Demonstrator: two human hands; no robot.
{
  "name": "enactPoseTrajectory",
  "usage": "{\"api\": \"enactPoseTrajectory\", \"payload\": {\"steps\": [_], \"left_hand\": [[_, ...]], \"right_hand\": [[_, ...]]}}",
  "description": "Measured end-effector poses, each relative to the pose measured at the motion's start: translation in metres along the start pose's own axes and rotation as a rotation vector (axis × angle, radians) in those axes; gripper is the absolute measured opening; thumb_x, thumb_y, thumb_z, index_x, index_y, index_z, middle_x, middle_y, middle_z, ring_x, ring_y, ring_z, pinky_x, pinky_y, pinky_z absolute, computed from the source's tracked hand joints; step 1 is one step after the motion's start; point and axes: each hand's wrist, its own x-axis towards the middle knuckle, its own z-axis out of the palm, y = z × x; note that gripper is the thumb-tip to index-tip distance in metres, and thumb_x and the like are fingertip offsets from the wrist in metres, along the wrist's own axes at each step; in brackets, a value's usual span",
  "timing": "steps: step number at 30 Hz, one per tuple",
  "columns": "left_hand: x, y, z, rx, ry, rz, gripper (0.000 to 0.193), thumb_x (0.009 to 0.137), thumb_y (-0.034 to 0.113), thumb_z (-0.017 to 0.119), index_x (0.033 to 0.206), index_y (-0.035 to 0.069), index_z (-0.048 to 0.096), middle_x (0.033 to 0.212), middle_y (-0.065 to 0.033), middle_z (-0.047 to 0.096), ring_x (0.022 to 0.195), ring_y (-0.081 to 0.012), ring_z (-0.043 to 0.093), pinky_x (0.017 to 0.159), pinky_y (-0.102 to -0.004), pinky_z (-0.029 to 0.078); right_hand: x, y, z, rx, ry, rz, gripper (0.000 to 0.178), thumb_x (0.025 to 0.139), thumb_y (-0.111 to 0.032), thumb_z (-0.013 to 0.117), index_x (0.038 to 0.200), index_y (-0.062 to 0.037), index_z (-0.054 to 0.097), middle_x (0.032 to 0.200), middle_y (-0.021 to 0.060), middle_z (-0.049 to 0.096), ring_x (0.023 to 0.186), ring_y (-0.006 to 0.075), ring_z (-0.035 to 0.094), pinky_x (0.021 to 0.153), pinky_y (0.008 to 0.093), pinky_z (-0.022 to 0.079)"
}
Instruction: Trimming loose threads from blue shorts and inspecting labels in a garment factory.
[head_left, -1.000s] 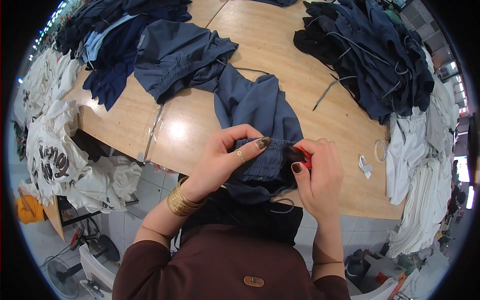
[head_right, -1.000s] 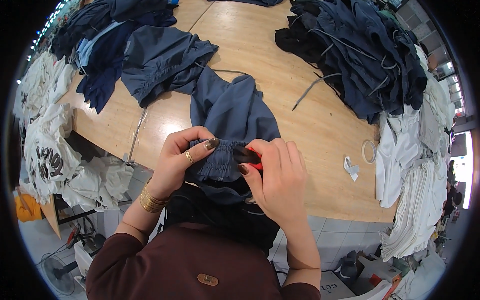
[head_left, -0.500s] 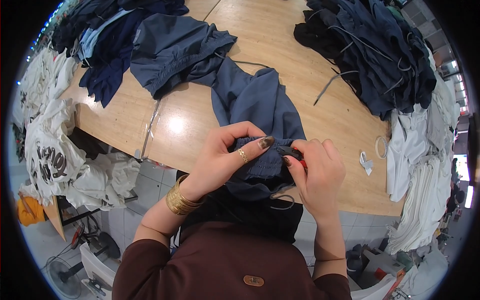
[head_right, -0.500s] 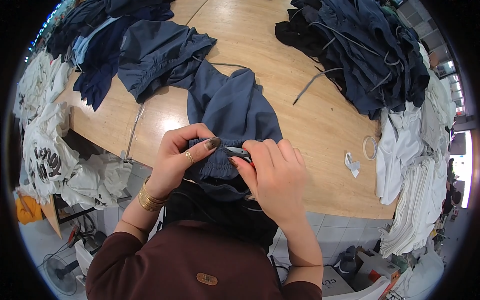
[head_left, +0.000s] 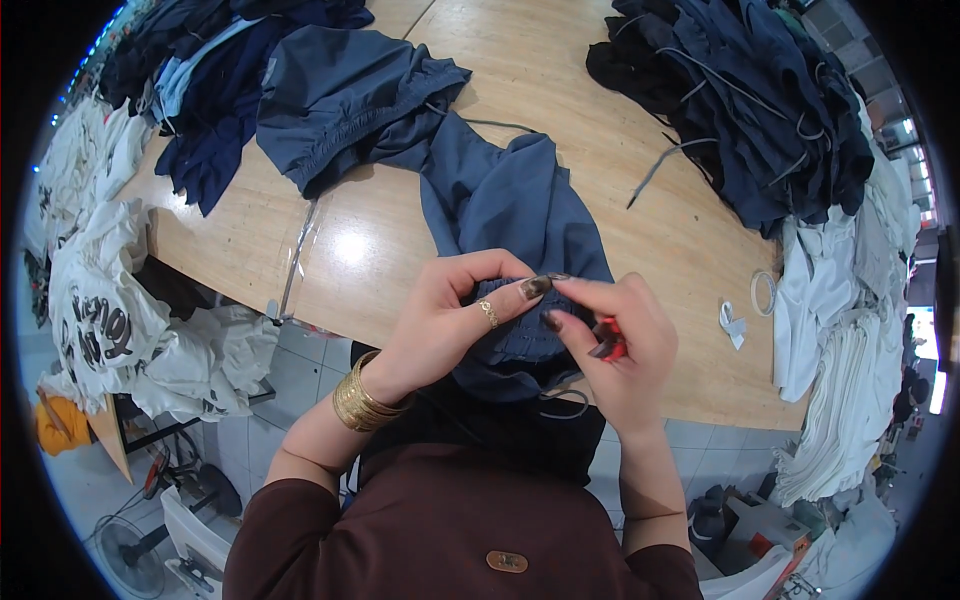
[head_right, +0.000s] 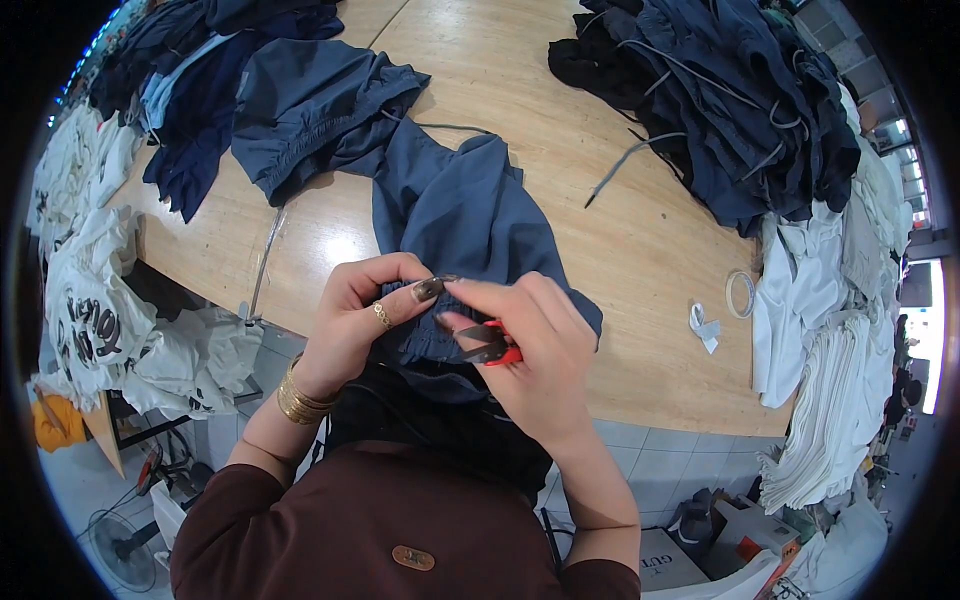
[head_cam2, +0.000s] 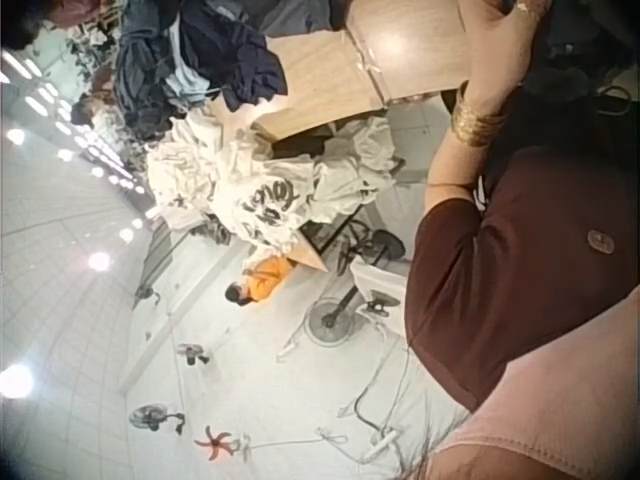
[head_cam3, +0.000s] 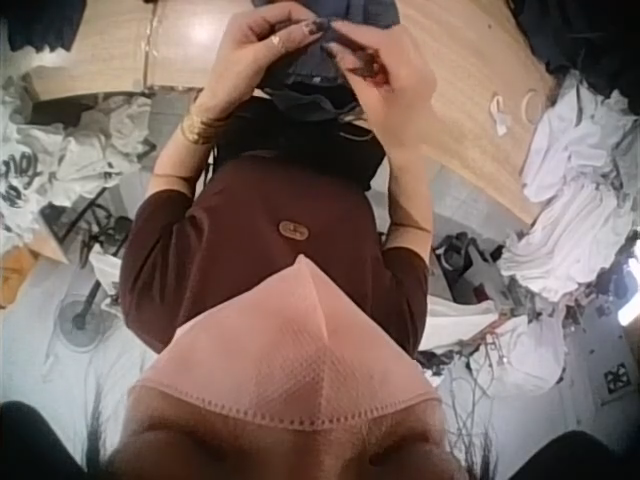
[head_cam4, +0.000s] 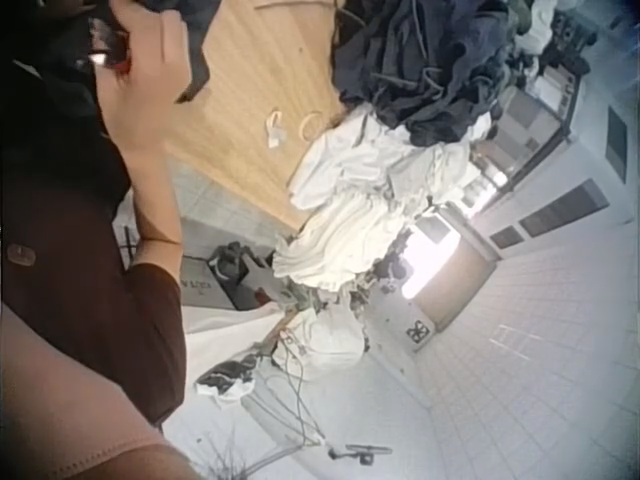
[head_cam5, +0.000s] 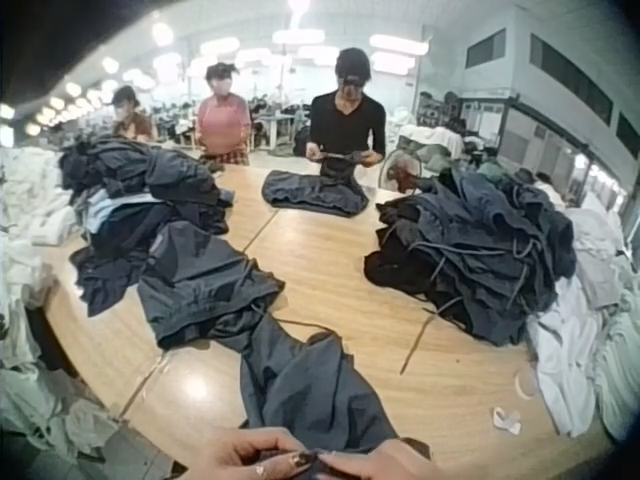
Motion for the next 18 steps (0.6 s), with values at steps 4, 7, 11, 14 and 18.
{"api": "enactPoseTrajectory", "payload": {"steps": [4,7,11,14,18], "left_hand": [[0.002,-0.002,-0.001,-0.020,-0.025,-0.012,0.013,0.088,0.009,0.055,0.090,-0.002,0.061,0.083,0.0015,0.059,0.077,-0.0011,0.050,0.068,-0.0151,0.041],[0.003,-0.003,-0.002,-0.215,-0.017,-0.109,0.012,0.088,0.009,0.055,0.090,-0.001,0.060,0.085,0.0008,0.060,0.078,-0.0015,0.052,0.070,-0.0155,0.042],[0.004,-0.003,-0.001,-0.242,-0.028,-0.128,0.011,0.087,0.009,0.056,0.090,-0.001,0.060,0.085,0.0013,0.060,0.079,-0.0015,0.053,0.071,-0.0159,0.043],[0.004,-0.002,-0.002,-0.228,-0.015,-0.110,0.011,0.087,0.009,0.056,0.090,-0.001,0.061,0.084,0.0018,0.060,0.079,-0.0014,0.053,0.071,-0.0157,0.043],[0.004,-0.003,-0.002,-0.203,-0.003,-0.102,0.011,0.088,0.009,0.056,0.090,-0.001,0.061,0.084,0.0023,0.060,0.079,-0.0011,0.052,0.071,-0.0153,0.042]], "right_hand": [[-0.003,0.007,0.009,-0.034,0.075,-0.059,0.015,0.072,0.001,0.070,0.084,-0.0031,0.063,0.067,0.0029,0.052,0.054,0.0104,0.043,0.049,0.0213,0.031],[-0.003,0.006,0.011,-0.073,0.117,-0.040,0.022,0.065,0.005,0.068,0.084,-0.0040,0.061,0.064,0.0060,0.053,0.054,0.0172,0.050,0.048,0.0247,0.038],[-0.004,0.006,0.006,0.351,0.174,0.411,0.005,0.086,-0.008,0.060,0.085,-0.0037,0.057,0.070,-0.0048,0.050,0.058,0.0008,0.039,0.051,0.0152,0.031],[0.000,0.011,-0.008,0.240,0.350,0.429,0.008,0.089,-0.011,0.057,0.088,-0.0036,0.055,0.072,-0.0047,0.050,0.061,0.0016,0.039,0.053,0.0150,0.031],[-0.002,0.011,-0.021,0.143,0.161,0.361,0.033,0.074,-0.010,0.070,0.098,-0.0031,0.049,0.081,0.0055,0.056,0.068,0.0113,0.054,0.063,0.0244,0.045]]}}
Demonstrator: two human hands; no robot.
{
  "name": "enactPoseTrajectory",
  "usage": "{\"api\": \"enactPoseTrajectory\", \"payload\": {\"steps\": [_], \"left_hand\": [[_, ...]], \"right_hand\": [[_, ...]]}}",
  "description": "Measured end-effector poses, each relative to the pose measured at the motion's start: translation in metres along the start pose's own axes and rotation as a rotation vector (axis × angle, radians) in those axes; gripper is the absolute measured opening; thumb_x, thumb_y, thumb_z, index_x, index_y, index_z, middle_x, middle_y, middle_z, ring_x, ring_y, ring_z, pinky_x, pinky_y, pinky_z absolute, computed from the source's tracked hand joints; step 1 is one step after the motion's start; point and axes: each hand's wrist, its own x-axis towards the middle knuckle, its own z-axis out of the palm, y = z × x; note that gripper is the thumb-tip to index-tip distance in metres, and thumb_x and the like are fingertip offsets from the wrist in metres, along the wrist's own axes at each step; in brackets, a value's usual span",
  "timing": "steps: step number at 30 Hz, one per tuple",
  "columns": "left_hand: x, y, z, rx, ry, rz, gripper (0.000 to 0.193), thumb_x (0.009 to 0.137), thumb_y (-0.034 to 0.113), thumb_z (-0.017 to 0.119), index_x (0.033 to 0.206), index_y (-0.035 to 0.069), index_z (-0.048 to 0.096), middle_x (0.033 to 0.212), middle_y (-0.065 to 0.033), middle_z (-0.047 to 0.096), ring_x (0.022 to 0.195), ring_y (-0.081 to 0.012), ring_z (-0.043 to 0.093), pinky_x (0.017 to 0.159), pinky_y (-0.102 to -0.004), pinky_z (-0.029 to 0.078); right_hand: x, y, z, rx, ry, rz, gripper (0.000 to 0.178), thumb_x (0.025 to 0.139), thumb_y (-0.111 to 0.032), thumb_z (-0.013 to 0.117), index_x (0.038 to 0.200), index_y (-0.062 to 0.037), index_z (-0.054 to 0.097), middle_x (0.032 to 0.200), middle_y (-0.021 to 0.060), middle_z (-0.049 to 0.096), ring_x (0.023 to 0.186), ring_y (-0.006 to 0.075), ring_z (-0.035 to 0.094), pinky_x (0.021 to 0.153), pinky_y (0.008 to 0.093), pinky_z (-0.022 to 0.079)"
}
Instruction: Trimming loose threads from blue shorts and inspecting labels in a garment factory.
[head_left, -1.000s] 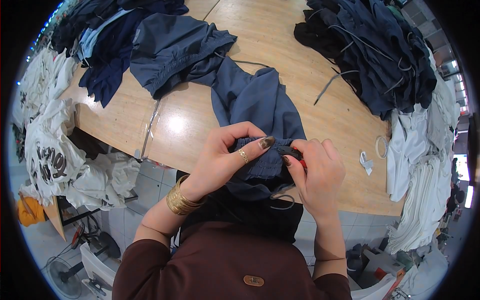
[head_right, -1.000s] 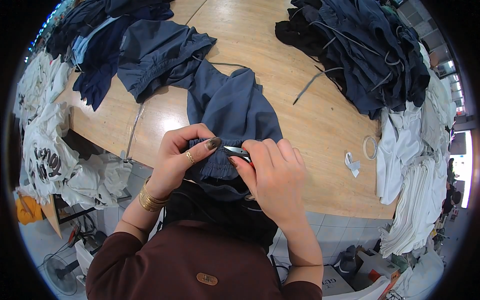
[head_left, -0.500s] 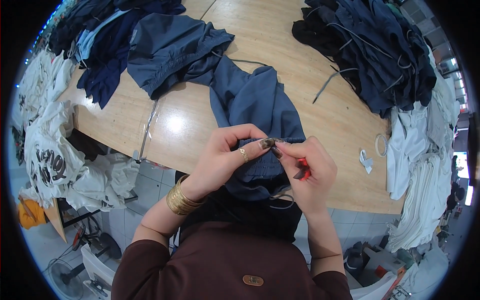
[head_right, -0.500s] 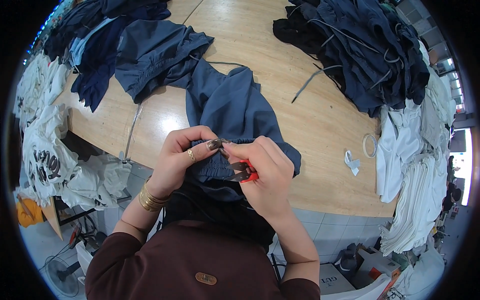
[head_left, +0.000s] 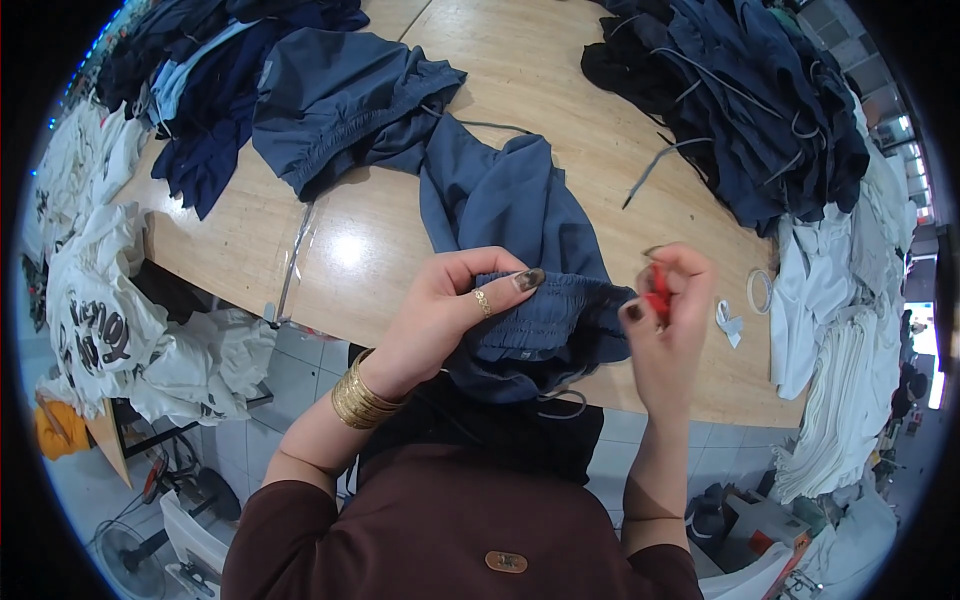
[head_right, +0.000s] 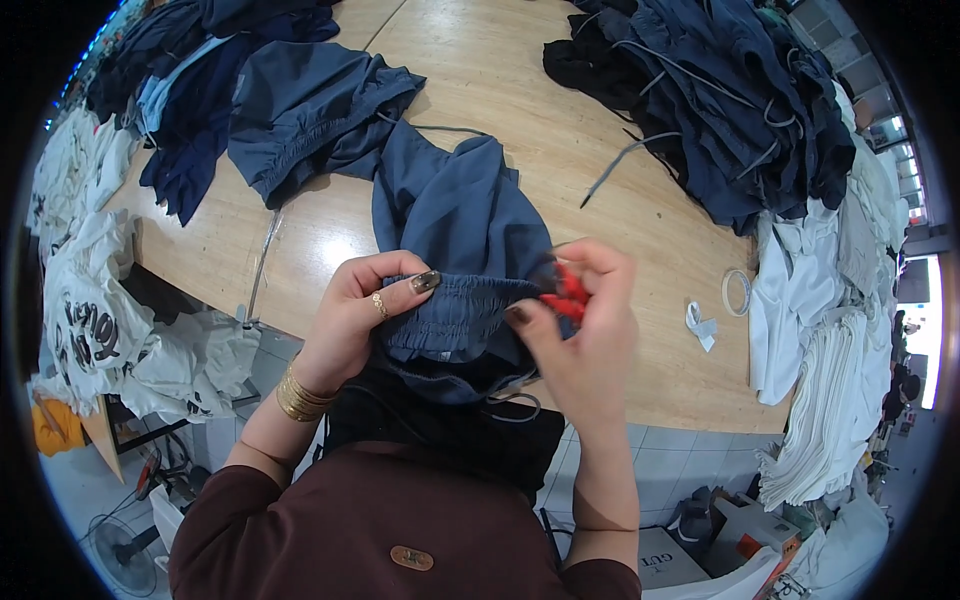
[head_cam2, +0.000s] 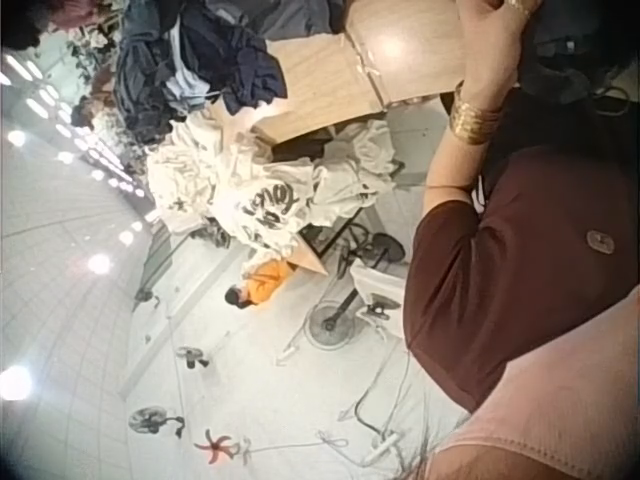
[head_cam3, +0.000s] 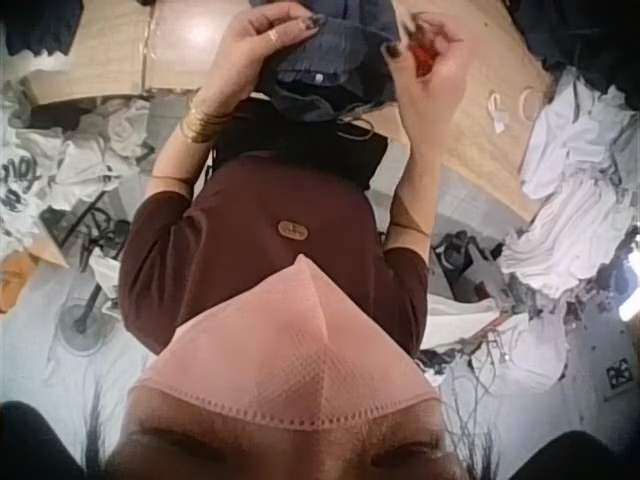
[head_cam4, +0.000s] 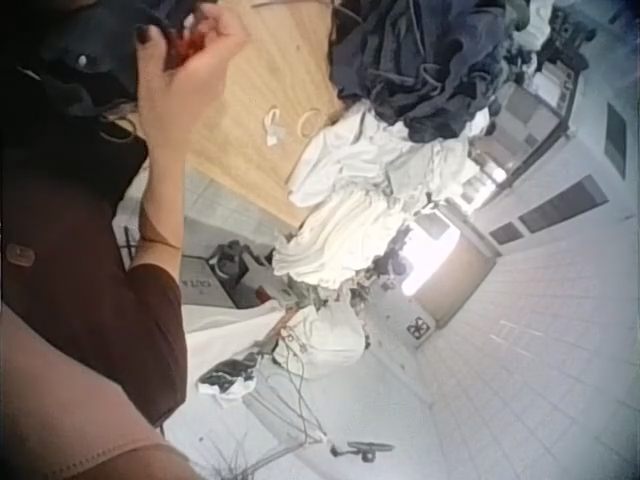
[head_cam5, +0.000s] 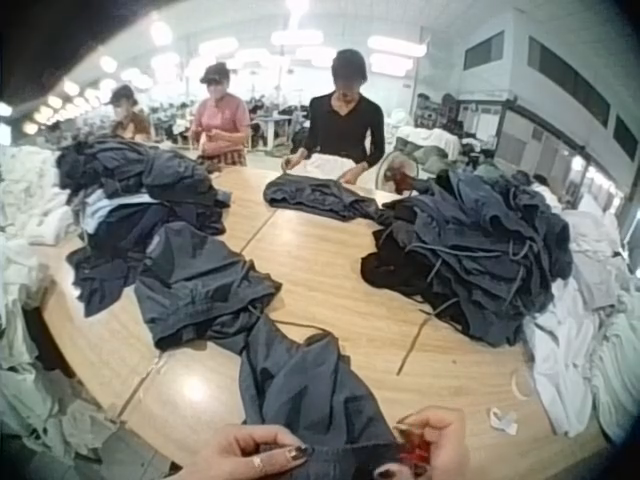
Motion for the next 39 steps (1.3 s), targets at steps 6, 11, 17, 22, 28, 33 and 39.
{"api": "enactPoseTrajectory", "payload": {"steps": [6,11,17,22,28,33,39], "left_hand": [[-0.001,0.003,0.003,0.025,0.041,-0.022,0.008,0.084,0.007,0.058,0.088,0.000,0.059,0.083,0.0013,0.058,0.075,-0.0025,0.052,0.070,-0.0164,0.042],[-0.001,0.003,0.003,0.011,0.001,0.004,0.011,0.088,0.009,0.056,0.091,-0.001,0.061,0.083,0.0023,0.059,0.077,-0.0008,0.051,0.069,-0.0145,0.042],[-0.003,-0.001,0.000,0.122,-0.026,0.043,0.012,0.087,0.008,0.056,0.093,-0.002,0.061,0.083,0.0017,0.060,0.076,-0.0010,0.051,0.067,-0.0149,0.042],[-0.002,-0.003,0.005,0.126,0.017,0.007,0.012,0.087,0.008,0.057,0.092,-0.003,0.062,0.081,0.0015,0.060,0.075,-0.0014,0.051,0.066,-0.0156,0.042],[-0.002,-0.001,0.003,0.251,-0.002,0.143,0.010,0.085,0.006,0.059,0.090,-0.003,0.062,0.081,0.0004,0.061,0.074,-0.0022,0.051,0.066,-0.0170,0.042],[-0.001,-0.002,0.001,0.310,-0.004,0.186,0.010,0.085,0.005,0.059,0.090,-0.003,0.062,0.080,-0.0001,0.060,0.074,-0.0028,0.051,0.067,-0.0176,0.042],[-0.002,0.000,0.004,0.319,-0.024,0.192,0.011,0.085,0.006,0.059,0.090,-0.003,0.062,0.079,0.0002,0.060,0.073,-0.0027,0.050,0.065,-0.0173,0.041]], "right_hand": [[-0.007,-0.001,-0.004,-0.318,-0.191,-0.298,0.027,0.071,-0.011,0.070,0.092,-0.0038,0.055,0.080,0.0082,0.059,0.069,0.0227,0.057,0.059,0.0297,0.045],[-0.005,-0.008,0.001,-0.266,-0.185,-0.256,0.027,0.071,-0.011,0.070,0.093,-0.0037,0.057,0.078,0.0060,0.059,0.068,0.0212,0.056,0.059,0.0292,0.044],[-0.003,-0.009,0.013,-0.087,-0.221,-0.209,0.023,0.070,-0.003,0.069,0.092,-0.0045,0.062,0.071,0.0039,0.055,0.060,0.0136,0.049,0.053,0.0244,0.036],[-0.004,-0.001,0.022,-0.230,-0.048,-0.445,0.013,0.071,0.003,0.066,0.081,-0.0034,0.060,0.066,0.0044,0.052,0.054,0.0145,0.045,0.049,0.0238,0.033],[-0.011,-0.001,0.013,-0.164,-0.161,-0.459,0.025,0.064,0.007,0.062,0.085,-0.0049,0.056,0.066,0.0049,0.053,0.056,0.0204,0.050,0.049,0.0278,0.037],[-0.012,-0.004,-0.004,-0.181,-0.340,-0.381,0.025,0.065,0.002,0.067,0.086,-0.0080,0.058,0.068,0.0044,0.054,0.057,0.0183,0.051,0.049,0.0267,0.038],[-0.004,-0.005,-0.013,-0.443,-0.185,-0.364,0.020,0.071,-0.015,0.069,0.086,-0.0088,0.058,0.074,0.0017,0.055,0.062,0.0192,0.048,0.056,0.0305,0.035]]}}
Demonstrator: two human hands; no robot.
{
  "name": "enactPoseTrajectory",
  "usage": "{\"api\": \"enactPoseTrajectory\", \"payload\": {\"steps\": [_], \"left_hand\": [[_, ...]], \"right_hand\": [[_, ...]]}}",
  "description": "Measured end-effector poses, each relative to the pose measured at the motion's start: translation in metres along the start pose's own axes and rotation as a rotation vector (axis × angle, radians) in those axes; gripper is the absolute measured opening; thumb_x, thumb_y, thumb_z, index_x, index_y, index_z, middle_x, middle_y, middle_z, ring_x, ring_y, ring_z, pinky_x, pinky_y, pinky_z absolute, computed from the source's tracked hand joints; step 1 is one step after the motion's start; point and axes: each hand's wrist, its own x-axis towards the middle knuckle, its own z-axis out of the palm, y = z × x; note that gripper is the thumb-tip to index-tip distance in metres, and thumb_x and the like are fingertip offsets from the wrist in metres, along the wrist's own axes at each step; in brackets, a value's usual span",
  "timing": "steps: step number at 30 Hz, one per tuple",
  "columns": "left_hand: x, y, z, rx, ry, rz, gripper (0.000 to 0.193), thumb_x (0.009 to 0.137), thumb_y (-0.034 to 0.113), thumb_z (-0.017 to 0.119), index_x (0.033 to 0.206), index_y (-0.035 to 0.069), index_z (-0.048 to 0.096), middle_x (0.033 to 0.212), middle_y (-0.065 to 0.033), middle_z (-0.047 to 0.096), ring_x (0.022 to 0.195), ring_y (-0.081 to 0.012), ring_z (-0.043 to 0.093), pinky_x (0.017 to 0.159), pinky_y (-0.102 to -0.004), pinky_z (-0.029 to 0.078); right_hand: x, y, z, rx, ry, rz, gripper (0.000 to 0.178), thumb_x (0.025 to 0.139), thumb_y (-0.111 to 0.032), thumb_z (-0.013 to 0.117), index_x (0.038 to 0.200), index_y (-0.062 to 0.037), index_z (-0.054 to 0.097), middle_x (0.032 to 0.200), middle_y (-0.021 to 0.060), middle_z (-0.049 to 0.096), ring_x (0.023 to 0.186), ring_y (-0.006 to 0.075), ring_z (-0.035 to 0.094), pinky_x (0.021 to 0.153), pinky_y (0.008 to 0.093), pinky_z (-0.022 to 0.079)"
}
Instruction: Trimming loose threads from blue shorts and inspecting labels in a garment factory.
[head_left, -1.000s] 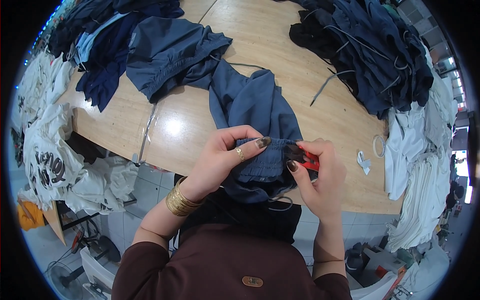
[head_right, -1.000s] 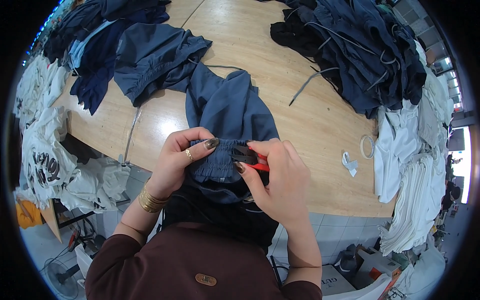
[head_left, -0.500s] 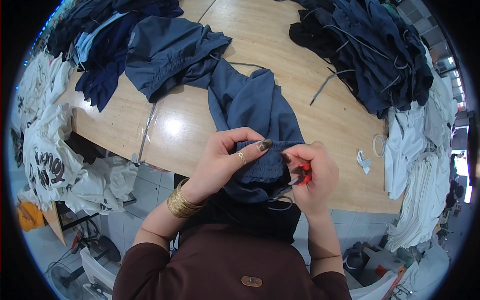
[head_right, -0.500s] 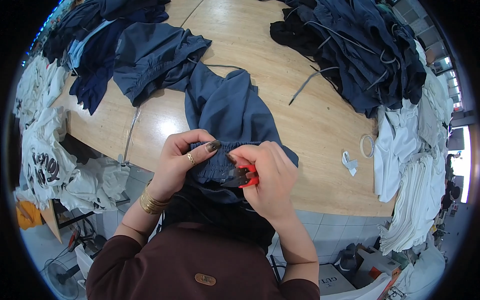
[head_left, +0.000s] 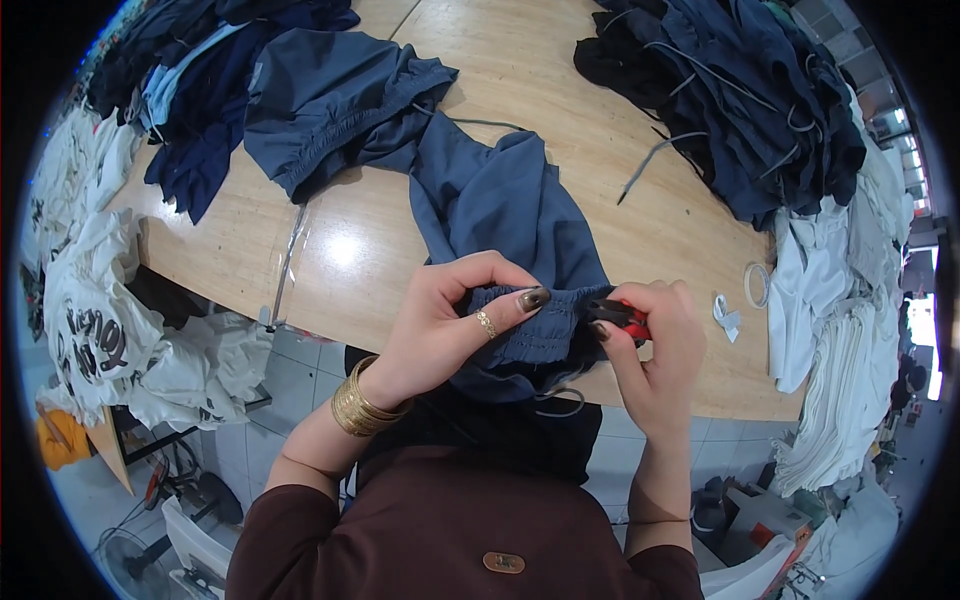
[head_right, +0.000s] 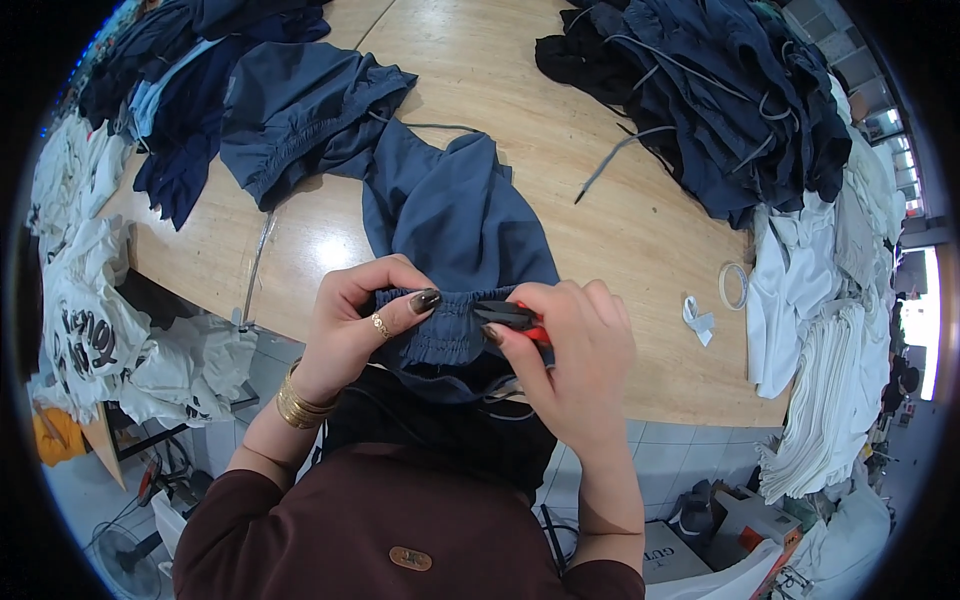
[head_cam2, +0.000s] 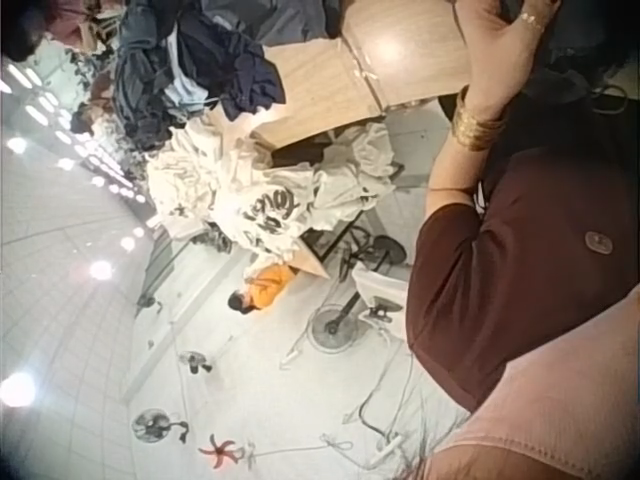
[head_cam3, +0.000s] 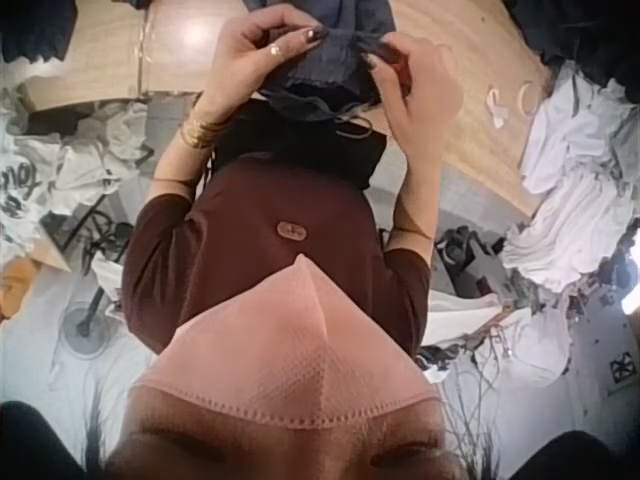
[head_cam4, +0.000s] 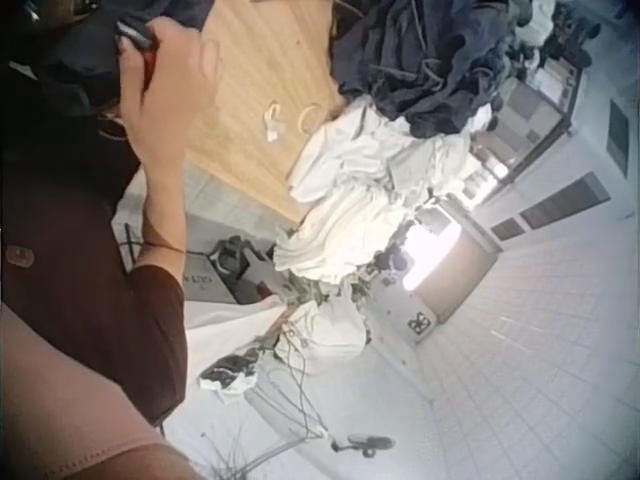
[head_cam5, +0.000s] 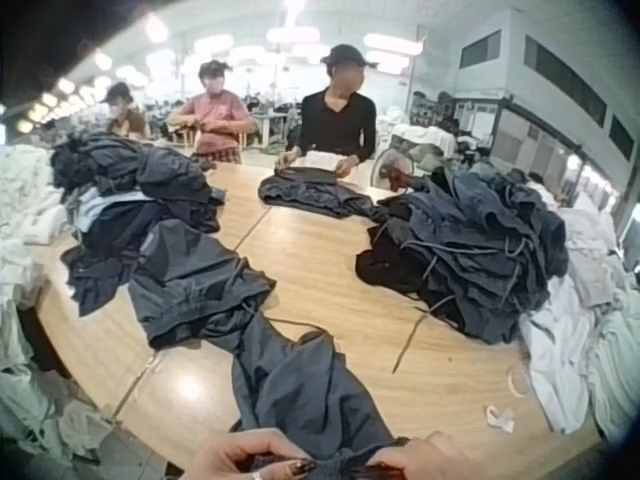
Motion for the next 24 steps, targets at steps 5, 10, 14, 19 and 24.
{"api": "enactPoseTrajectory", "payload": {"steps": [5,10,14,19,24], "left_hand": [[-0.001,-0.001,-0.001,0.006,-0.003,-0.001,0.011,0.085,0.006,0.059,0.091,-0.003,0.062,0.079,0.0004,0.060,0.073,-0.0025,0.050,0.065,-0.0171,0.041],[-0.001,-0.001,-0.001,-0.023,-0.006,-0.014,0.011,0.085,0.006,0.059,0.090,-0.003,0.062,0.079,0.0005,0.060,0.074,-0.0023,0.050,0.065,-0.0169,0.041],[0.000,-0.001,-0.001,-0.038,-0.007,-0.017,0.011,0.086,0.006,0.058,0.090,-0.003,0.062,0.080,0.0004,0.060,0.075,-0.0023,0.051,0.066,-0.0167,0.041],[-0.001,0.000,0.000,-0.111,0.004,-0.071,0.011,0.086,0.006,0.058,0.091,-0.003,0.061,0.082,0.0003,0.061,0.077,-0.0025,0.052,0.068,-0.0166,0.043],[0.000,0.001,0.000,-0.153,0.007,-0.098,0.011,0.086,0.006,0.057,0.092,-0.003,0.061,0.083,-0.0001,0.061,0.077,-0.0026,0.052,0.069,-0.0166,0.043]], "right_hand": [[0.000,-0.004,0.006,-0.125,-0.017,-0.053,0.018,0.071,-0.018,0.069,0.083,-0.0092,0.058,0.072,-0.0003,0.055,0.062,0.0188,0.046,0.058,0.0301,0.034],[0.002,-0.008,0.003,-0.158,-0.032,-0.068,0.018,0.071,-0.019,0.068,0.083,-0.0097,0.059,0.072,-0.0005,0.055,0.063,0.0185,0.047,0.058,0.0303,0.033],[0.003,-0.009,0.001,-0.154,-0.072,-0.063,0.019,0.071,-0.019,0.068,0.084,-0.0094,0.059,0.073,0.0002,0.055,0.063,0.0188,0.048,0.058,0.0303,0.034],[0.004,-0.011,0.002,-0.110,-0.093,-0.026,0.020,0.071,-0.020,0.068,0.085,-0.0086,0.059,0.074,0.0011,0.056,0.065,0.0198,0.050,0.058,0.0304,0.036],[0.005,-0.012,0.003,-0.125,-0.121,-0.028,0.021,0.071,-0.019,0.068,0.086,-0.0081,0.058,0.074,0.0016,0.056,0.065,0.0199,0.050,0.058,0.0304,0.036]]}}
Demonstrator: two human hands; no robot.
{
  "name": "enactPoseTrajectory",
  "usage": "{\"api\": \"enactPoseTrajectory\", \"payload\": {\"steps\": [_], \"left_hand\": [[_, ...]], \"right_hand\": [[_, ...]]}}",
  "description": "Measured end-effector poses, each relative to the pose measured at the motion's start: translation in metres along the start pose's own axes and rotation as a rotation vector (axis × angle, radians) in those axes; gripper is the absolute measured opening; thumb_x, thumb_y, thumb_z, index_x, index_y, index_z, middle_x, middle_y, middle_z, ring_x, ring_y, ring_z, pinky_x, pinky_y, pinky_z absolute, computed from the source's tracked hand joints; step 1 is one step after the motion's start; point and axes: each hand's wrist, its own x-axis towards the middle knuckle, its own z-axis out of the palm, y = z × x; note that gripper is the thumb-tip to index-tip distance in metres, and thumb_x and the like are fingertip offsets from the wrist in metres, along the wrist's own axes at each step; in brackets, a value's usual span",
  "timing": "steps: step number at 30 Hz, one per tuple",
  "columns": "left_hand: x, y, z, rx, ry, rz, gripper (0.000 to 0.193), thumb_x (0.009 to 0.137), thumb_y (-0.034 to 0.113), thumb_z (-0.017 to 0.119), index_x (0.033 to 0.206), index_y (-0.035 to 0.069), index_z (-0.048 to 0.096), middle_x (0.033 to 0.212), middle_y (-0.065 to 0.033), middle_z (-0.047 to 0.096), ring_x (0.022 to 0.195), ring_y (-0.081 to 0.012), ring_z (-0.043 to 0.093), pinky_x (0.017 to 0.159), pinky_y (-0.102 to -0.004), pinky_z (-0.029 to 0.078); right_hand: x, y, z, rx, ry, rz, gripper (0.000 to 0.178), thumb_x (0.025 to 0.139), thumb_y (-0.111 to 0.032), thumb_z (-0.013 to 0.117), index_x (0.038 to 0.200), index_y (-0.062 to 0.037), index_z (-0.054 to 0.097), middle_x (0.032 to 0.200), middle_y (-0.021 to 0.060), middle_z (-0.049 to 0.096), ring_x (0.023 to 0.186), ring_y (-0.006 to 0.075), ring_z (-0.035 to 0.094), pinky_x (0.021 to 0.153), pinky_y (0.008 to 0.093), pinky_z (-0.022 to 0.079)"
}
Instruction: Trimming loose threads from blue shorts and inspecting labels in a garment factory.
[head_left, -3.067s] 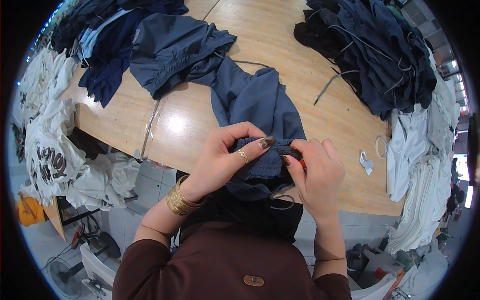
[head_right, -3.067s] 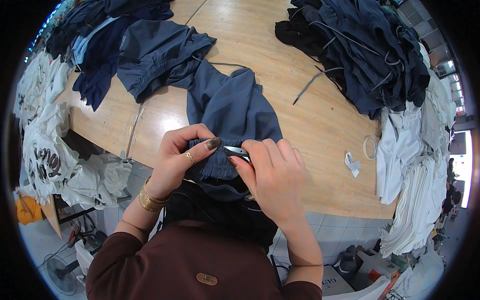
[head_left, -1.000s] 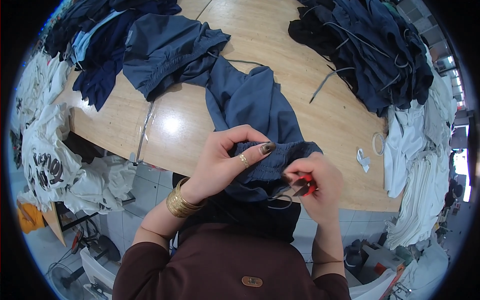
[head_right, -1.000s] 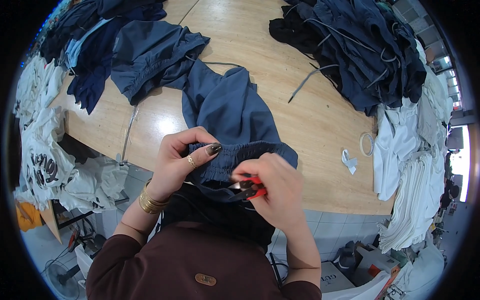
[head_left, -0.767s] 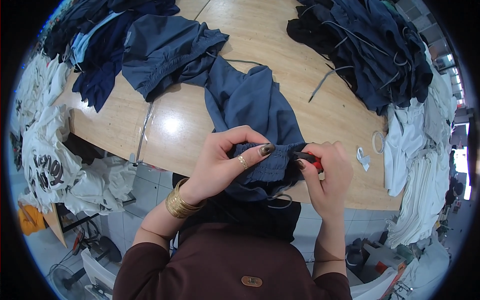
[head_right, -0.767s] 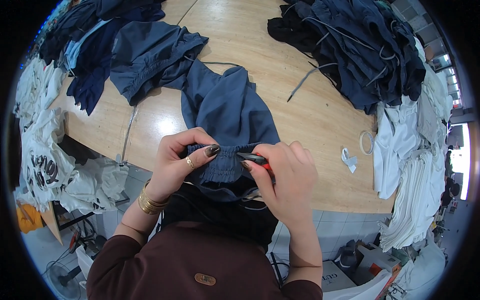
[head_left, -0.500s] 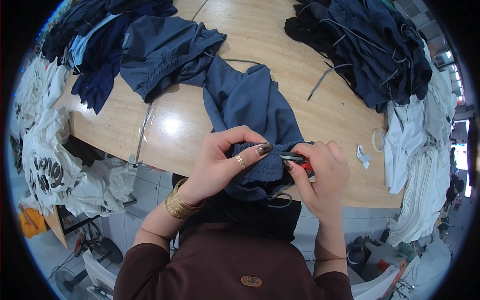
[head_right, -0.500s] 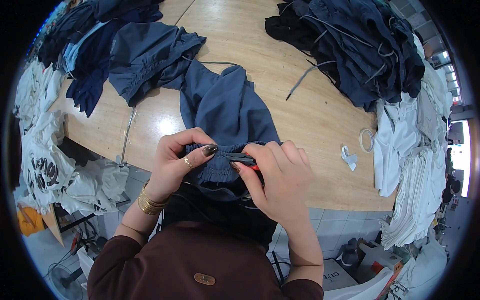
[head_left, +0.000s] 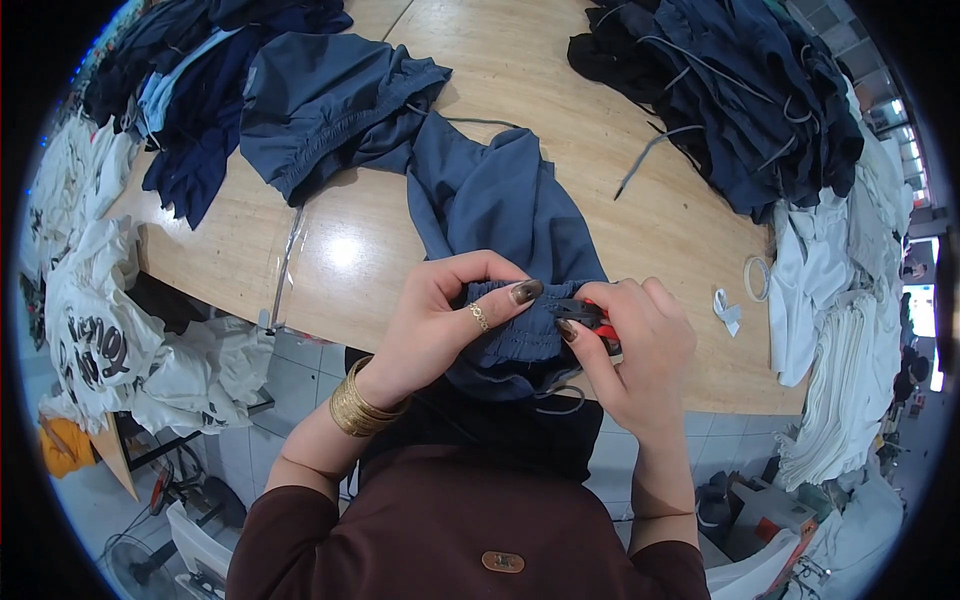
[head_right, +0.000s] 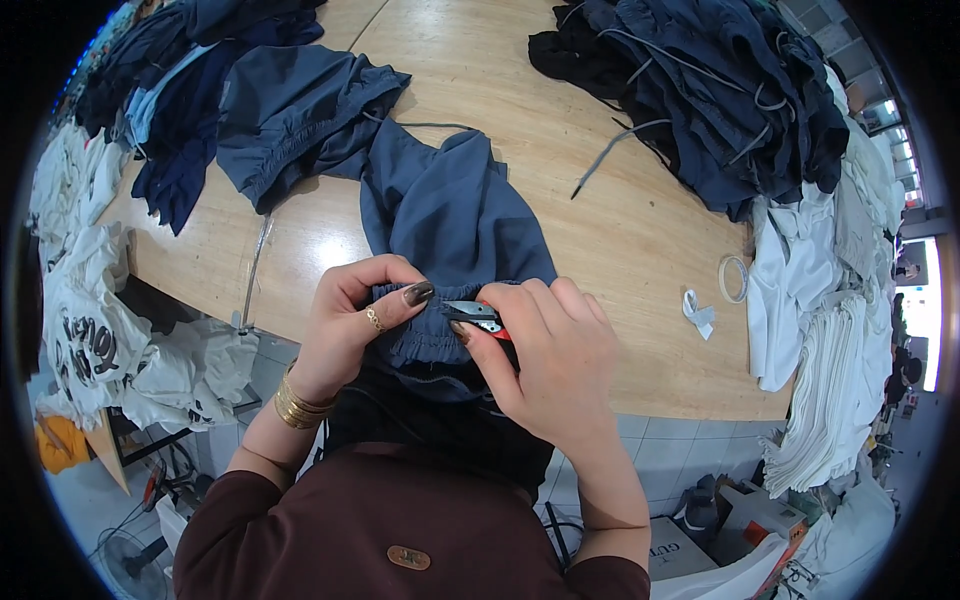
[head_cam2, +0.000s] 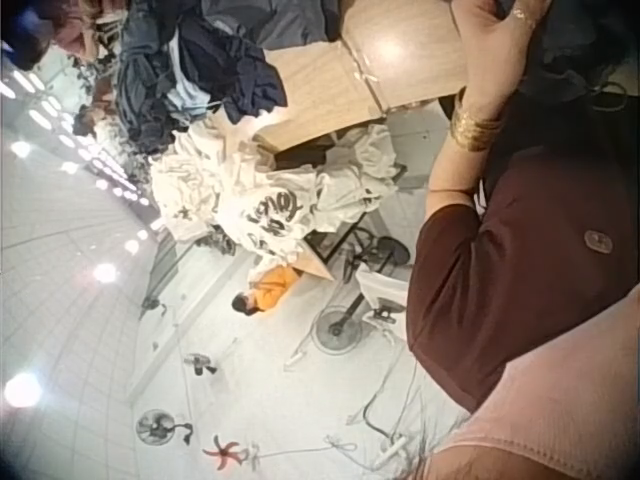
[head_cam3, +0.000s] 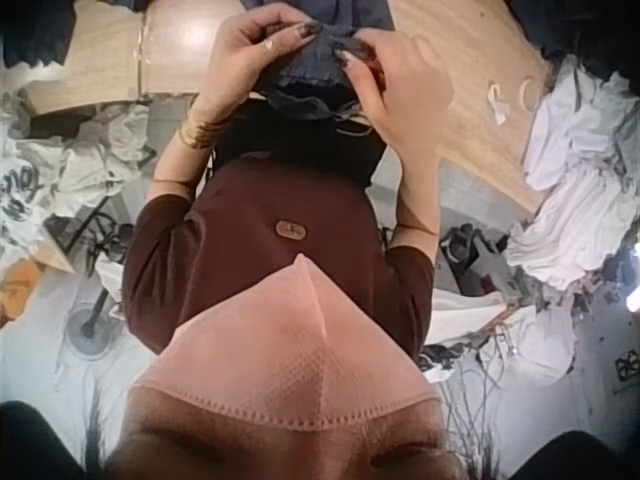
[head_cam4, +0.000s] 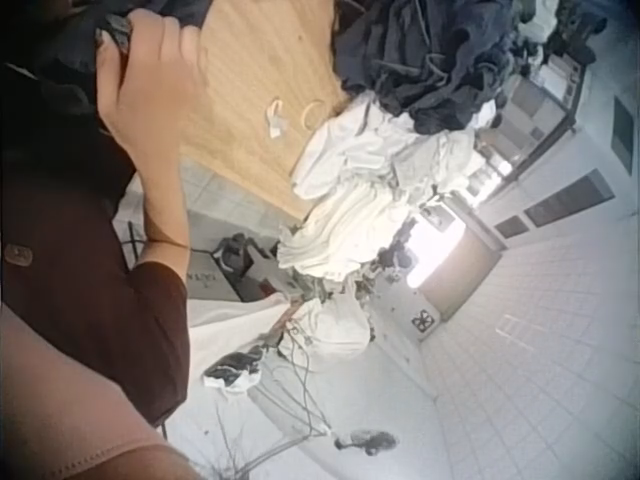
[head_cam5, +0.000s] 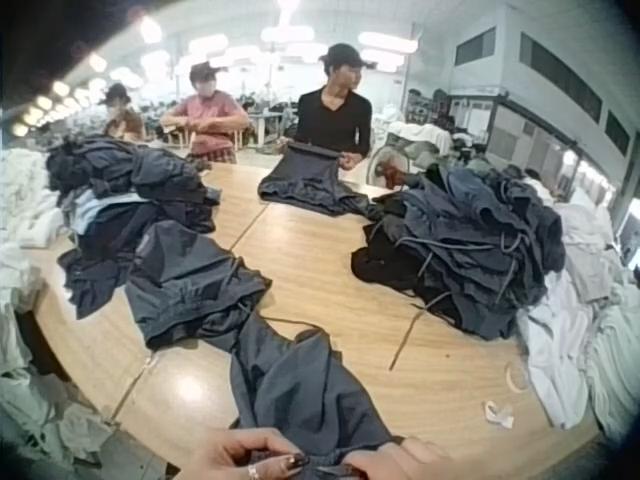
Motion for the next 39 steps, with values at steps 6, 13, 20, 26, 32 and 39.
{"api": "enactPoseTrajectory", "payload": {"steps": [6,13,20,26,32,39], "left_hand": [[0.001,0.001,0.000,-0.001,-0.009,-0.031,0.011,0.086,0.006,0.057,0.091,-0.003,0.061,0.083,-0.0001,0.061,0.077,-0.0026,0.052,0.069,-0.0165,0.043],[0.001,0.000,0.000,-0.038,0.002,-0.086,0.010,0.086,0.005,0.057,0.091,-0.003,0.061,0.082,0.0003,0.061,0.077,-0.0022,0.052,0.069,-0.0164,0.043],[0.005,-0.002,0.001,-0.194,-0.042,-0.166,0.011,0.087,0.007,0.056,0.091,-0.002,0.061,0.085,0.0005,0.061,0.078,-0.0022,0.053,0.071,-0.0165,0.043],[0.000,-0.009,0.001,-0.296,-0.040,-0.227,0.009,0.087,0.008,0.056,0.090,-0.001,0.060,0.086,0.0012,0.060,0.080,-0.0021,0.053,0.073,-0.0163,0.043],[0.001,-0.007,0.002,-0.273,-0.012,-0.182,0.009,0.087,0.008,0.057,0.088,0.000,0.060,0.085,0.0012,0.060,0.078,-0.0013,0.052,0.072,-0.0160,0.043],[0.001,-0.004,0.002,-0.228,-0.006,-0.160,0.009,0.087,0.008,0.058,0.086,0.000,0.060,0.083,0.0014,0.059,0.076,-0.0014,0.052,0.069,-0.0162,0.043]], "right_hand": [[0.002,-0.001,-0.001,-0.034,0.000,-0.021,0.020,0.071,-0.019,0.067,0.086,-0.0087,0.058,0.073,0.0015,0.055,0.064,0.0200,0.049,0.057,0.0308,0.036],[0.000,0.003,0.002,-0.066,0.036,-0.040,0.020,0.071,-0.018,0.068,0.087,-0.0095,0.058,0.071,0.0017,0.054,0.062,0.0200,0.048,0.055,0.0301,0.036],[-0.001,0.003,0.021,0.211,0.151,-0.066,0.027,0.064,-0.010,0.073,0.089,-0.0087,0.061,0.068,0.0051,0.052,0.060,0.0220,0.050,0.051,0.0304,0.038],[-0.001,0.012,0.026,0.413,0.317,0.240,0.015,0.069,0.005,0.061,0.080,-0.0033,0.056,0.068,0.0083,0.052,0.058,0.0204,0.052,0.053,0.0278,0.040],[-0.003,0.010,0.014,0.376,0.183,0.241,0.031,0.072,-0.015,0.072,0.094,-0.0048,0.053,0.082,0.0082,0.056,0.067,0.0209,0.056,0.059,0.0300,0.044],[-0.006,0.007,0.008,0.222,0.101,0.091,0.024,0.072,-0.017,0.072,0.087,-0.0060,0.057,0.071,0.0042,0.055,0.065,0.0196,0.054,0.055,0.0291,0.041]]}}
